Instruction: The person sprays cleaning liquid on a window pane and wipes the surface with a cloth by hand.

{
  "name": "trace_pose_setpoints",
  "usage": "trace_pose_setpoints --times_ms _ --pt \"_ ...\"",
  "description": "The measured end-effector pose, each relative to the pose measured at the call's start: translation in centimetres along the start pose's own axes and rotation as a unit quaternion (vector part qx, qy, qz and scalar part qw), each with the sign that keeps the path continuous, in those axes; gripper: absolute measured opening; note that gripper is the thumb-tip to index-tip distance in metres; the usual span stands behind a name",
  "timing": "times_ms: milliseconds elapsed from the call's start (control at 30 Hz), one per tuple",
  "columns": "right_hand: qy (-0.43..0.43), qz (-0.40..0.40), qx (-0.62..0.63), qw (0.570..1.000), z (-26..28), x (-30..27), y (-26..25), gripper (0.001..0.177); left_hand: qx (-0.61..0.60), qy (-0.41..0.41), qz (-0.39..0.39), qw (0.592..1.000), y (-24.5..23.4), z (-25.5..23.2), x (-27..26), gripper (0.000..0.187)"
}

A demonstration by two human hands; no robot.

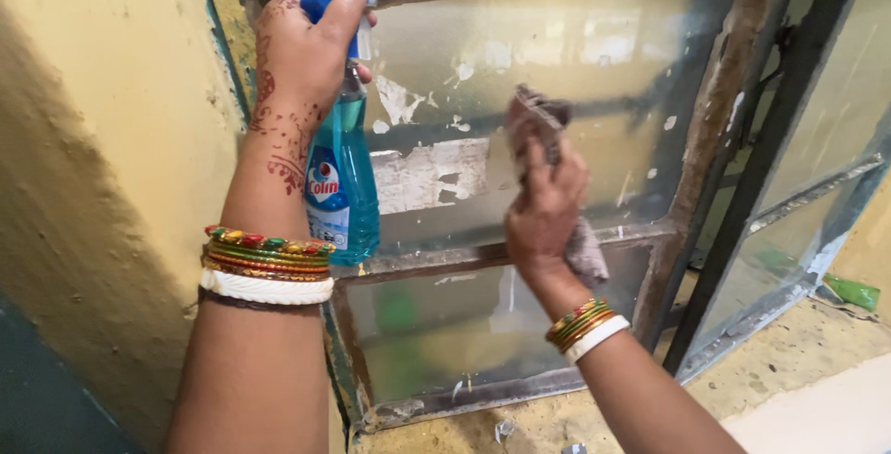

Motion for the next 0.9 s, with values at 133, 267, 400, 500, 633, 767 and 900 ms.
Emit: trace_pose_setpoints --times_ms 133,267,400,500,633,767,900 --pt "-0.056 0.053 0.022 0.997 6.1 -0.2 0.5 0.069 0.007 -0.009 -0.010 1.000 0.1 0.0 0.1 0.041" --pt "-0.042 0.051 0.031 0.997 8.2 0.2 -0.1 0.069 0.007 0.006 -0.002 1.000 0.0 0.2 0.1 0.039" --pt "-0.067 0.063 0.065 0.994 9.6 0.1 0.0 0.062 -0.003 -0.020 -0.009 1.000 0.1 0.5 0.3 0.039" --pt "-0.070 0.075 0.079 0.992 11.1 -0.2 -0.1 0.061 -0.002 -0.020 -0.006 1.000 0.0 0.5 0.3 0.039" --pt "-0.131 0.104 0.177 0.970 13.7 -1.1 0.0 0.040 0.002 -0.012 -0.011 1.000 0.0 0.2 0.3 0.040" --pt "-0.139 0.221 0.244 0.934 18.1 -4.1 0.0 0.048 -0.005 -0.021 -0.016 1.000 -0.1 0.0 0.2 0.041" --pt "-0.074 0.231 0.274 0.931 18.1 -4.8 -0.5 0.044 0.003 -0.015 -0.024 1.000 -0.3 -0.1 0.0 0.039"
Point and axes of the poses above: each hand's wrist, its own x-axis towards the middle knuckle, its own y-axis out of the palm, z = x × y, the point moved 3 cm from there along x, towards the middle knuckle, and after that the axes turned 4 degrees about -y, right-handed, at the moved point
